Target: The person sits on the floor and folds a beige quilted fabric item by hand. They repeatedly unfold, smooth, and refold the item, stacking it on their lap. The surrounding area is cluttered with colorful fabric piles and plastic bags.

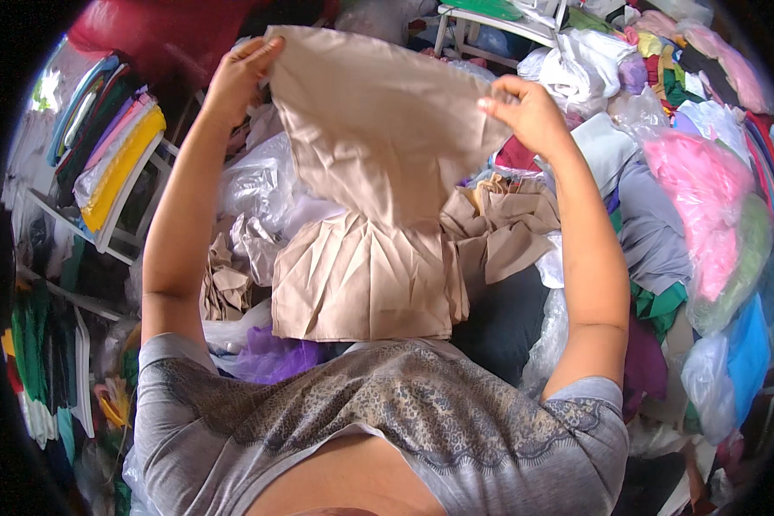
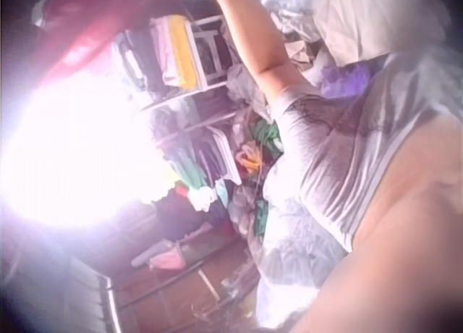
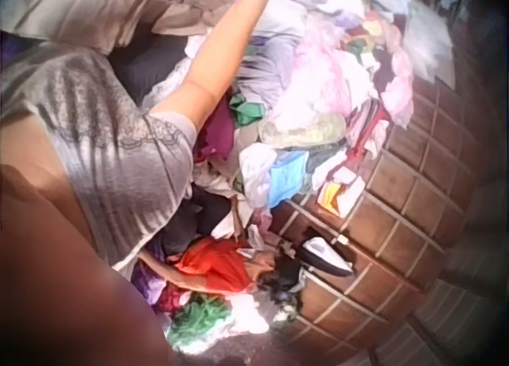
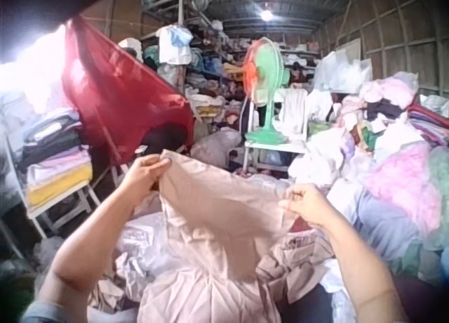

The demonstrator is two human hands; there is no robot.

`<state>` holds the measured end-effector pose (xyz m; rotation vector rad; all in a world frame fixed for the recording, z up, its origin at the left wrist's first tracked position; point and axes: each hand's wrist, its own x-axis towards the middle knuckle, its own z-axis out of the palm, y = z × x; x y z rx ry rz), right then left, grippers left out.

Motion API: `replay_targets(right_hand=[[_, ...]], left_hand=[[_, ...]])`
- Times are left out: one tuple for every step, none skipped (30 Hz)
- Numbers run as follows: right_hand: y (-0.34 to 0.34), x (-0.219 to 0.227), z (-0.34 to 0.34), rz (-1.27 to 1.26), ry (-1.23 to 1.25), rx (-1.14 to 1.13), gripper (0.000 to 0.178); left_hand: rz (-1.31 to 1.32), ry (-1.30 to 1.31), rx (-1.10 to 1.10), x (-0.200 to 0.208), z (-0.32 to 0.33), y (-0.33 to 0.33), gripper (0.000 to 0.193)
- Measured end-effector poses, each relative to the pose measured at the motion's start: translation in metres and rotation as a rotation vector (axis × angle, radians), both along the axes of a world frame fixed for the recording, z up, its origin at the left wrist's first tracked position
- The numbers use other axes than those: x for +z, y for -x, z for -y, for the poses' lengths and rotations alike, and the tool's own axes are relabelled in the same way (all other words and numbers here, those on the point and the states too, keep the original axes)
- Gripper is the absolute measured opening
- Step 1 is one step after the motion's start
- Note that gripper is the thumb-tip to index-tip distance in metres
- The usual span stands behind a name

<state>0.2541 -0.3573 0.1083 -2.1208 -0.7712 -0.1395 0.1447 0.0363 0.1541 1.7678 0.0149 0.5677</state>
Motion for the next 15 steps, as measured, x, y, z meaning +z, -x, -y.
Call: replay_targets(right_hand=[[0.005,0.003,-0.005,0.046,-0.048,-0.015,0.026],[0.014,0.003,-0.011,0.184,-0.218,0.063,0.026],[0.023,0.005,-0.011,0.219,-0.184,0.039,0.023],[0.034,0.003,-0.010,0.304,-0.182,0.071,0.020],[0.048,-0.003,-0.009,0.253,-0.142,0.056,0.018],[0.061,-0.012,-0.007,0.244,-0.134,0.097,0.017],[0.073,-0.022,-0.004,0.255,-0.130,0.157,0.015],[0.086,-0.037,-0.003,0.206,-0.102,0.200,0.013],[0.099,-0.055,-0.002,0.107,-0.124,0.246,0.015],[0.113,-0.075,-0.002,0.014,-0.133,0.284,0.017],[0.126,-0.094,-0.002,-0.083,-0.142,0.319,0.020],[0.136,-0.111,-0.002,-0.084,-0.096,0.336,0.020],[0.146,-0.128,-0.002,-0.142,-0.061,0.337,0.020],[0.156,-0.143,-0.001,-0.184,-0.058,0.343,0.020],[0.165,-0.155,0.001,-0.232,0.004,0.326,0.019]], left_hand=[[0.057,0.007,0.022,0.001,-0.007,0.005,0.029],[0.146,0.050,0.020,0.001,-0.014,0.012,0.029],[0.119,-0.067,0.177,0.001,-0.024,0.024,0.031],[0.160,-0.038,0.064,-0.007,-0.032,0.041,0.034],[0.054,-0.077,0.056,-0.014,-0.043,0.065,0.034],[-0.047,-0.123,0.046,-0.024,-0.051,0.089,0.034],[-0.068,-0.110,0.022,-0.048,-0.051,0.110,0.030],[-0.044,-0.086,-0.038,-0.074,-0.049,0.133,0.027],[-0.187,-0.047,-0.018,-0.099,-0.048,0.152,0.027],[-0.240,0.013,-0.071,-0.123,-0.047,0.170,0.028],[-0.357,0.055,-0.082,-0.145,-0.048,0.185,0.027],[-0.454,0.097,-0.110,-0.167,-0.047,0.199,0.027],[-0.474,0.303,-0.147,-0.189,-0.044,0.215,0.025],[-0.514,0.495,-0.161,-0.207,-0.040,0.228,0.024],[-0.554,0.584,-0.175,-0.222,-0.037,0.236,0.021]])
